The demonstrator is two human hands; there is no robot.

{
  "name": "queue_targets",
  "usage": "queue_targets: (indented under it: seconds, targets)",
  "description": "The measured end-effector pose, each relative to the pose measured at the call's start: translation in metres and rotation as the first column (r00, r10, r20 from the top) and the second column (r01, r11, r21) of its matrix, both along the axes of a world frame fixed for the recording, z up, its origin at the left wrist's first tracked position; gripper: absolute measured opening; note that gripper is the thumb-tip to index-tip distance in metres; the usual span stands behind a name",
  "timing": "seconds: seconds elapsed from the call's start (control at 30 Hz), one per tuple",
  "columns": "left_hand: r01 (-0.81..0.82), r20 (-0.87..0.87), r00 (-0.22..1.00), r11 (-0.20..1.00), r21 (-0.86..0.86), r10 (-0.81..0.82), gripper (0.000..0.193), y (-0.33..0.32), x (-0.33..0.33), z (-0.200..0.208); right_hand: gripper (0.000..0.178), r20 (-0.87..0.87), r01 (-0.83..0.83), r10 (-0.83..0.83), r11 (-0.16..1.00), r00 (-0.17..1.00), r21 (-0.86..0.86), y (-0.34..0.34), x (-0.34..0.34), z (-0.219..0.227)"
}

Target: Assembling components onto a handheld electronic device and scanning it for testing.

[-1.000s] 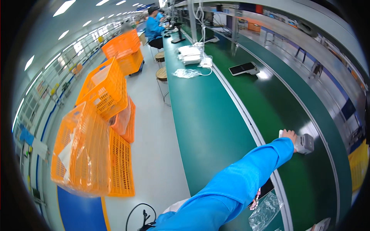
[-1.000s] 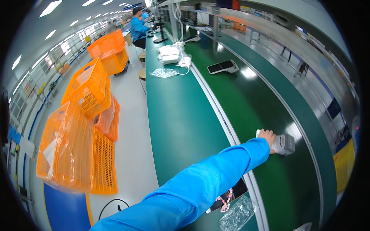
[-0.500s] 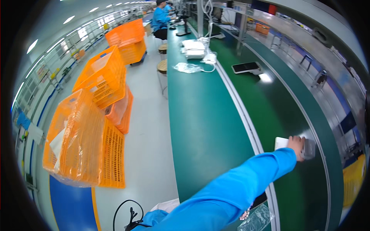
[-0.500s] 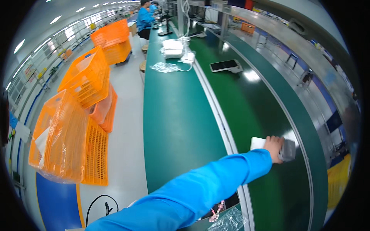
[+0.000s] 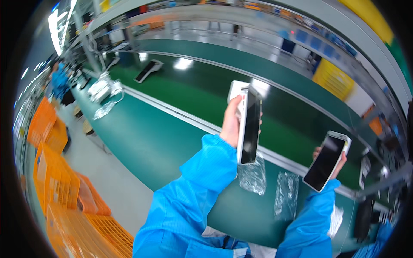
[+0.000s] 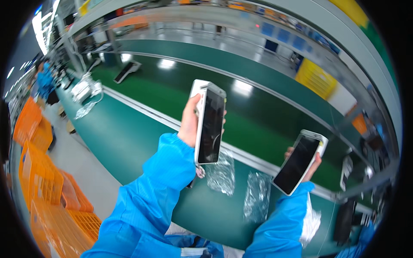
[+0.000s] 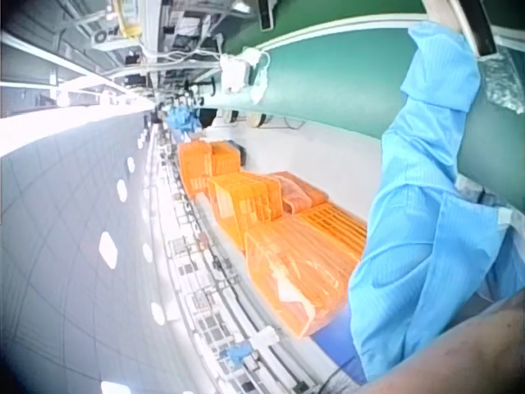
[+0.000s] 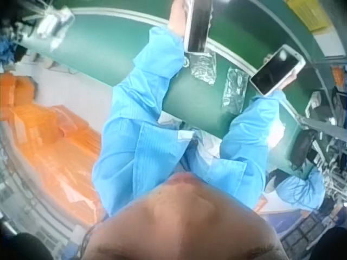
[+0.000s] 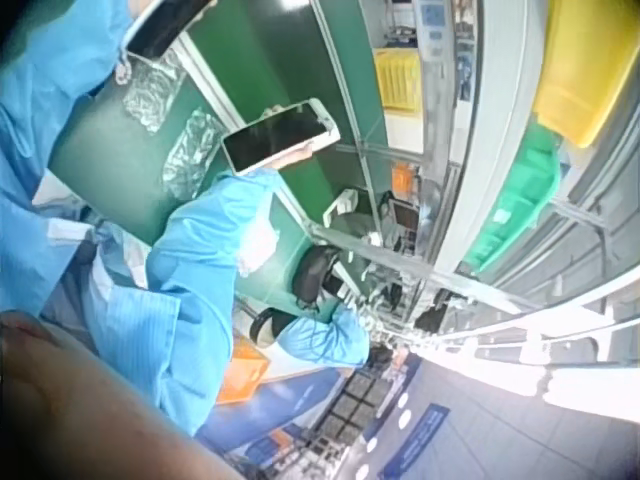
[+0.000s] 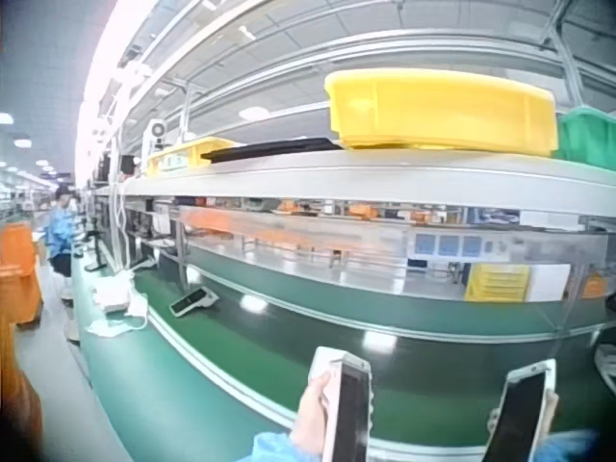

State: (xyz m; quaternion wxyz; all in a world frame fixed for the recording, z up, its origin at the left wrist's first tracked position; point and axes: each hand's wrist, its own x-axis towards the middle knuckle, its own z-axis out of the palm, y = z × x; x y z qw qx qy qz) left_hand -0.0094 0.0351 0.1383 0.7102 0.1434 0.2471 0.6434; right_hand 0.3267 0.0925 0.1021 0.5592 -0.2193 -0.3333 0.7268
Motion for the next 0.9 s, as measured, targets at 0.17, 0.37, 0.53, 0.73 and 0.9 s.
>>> queue_targets:
  seconds: [0.17, 0.37, 0.53, 0.73, 0.9]
  targets:
    - [0.088, 0.104, 0.99, 0.994, 0.058, -0.094, 0.062, -0.04, 0.077, -0.041, 0.082, -0.539, -0.33, 0.283, 0.944, 0.794, 0.01, -0.061, 0.002, -0.047]
    - [0.26, 0.061, 0.963, 0.965, 0.027, -0.261, 0.061, -0.058, 0.135, -0.081, 0.087, -0.72, -0.411, 0.276, 0.912, 0.637, -0.013, -0.097, 0.024, -0.092]
    - [0.293, 0.167, 0.934, 0.944, 0.15, -0.317, 0.07, -0.062, 0.141, -0.12, 0.096, -0.686, -0.406, 0.307, 0.914, 0.66, 0.018, -0.1, 0.019, -0.095]
    - [0.253, 0.271, 0.923, 0.962, 0.105, -0.272, 0.07, -0.064, 0.152, -0.126, 0.106, -0.77, -0.401, 0.321, 0.912, 0.551, 0.093, -0.12, 0.008, -0.076]
    - [0.291, 0.215, 0.928, 0.952, 0.096, -0.306, 0.073, -0.061, 0.149, -0.124, 0.101, -0.735, -0.405, 0.356, 0.906, 0.577, 0.121, -0.136, 0.002, -0.065]
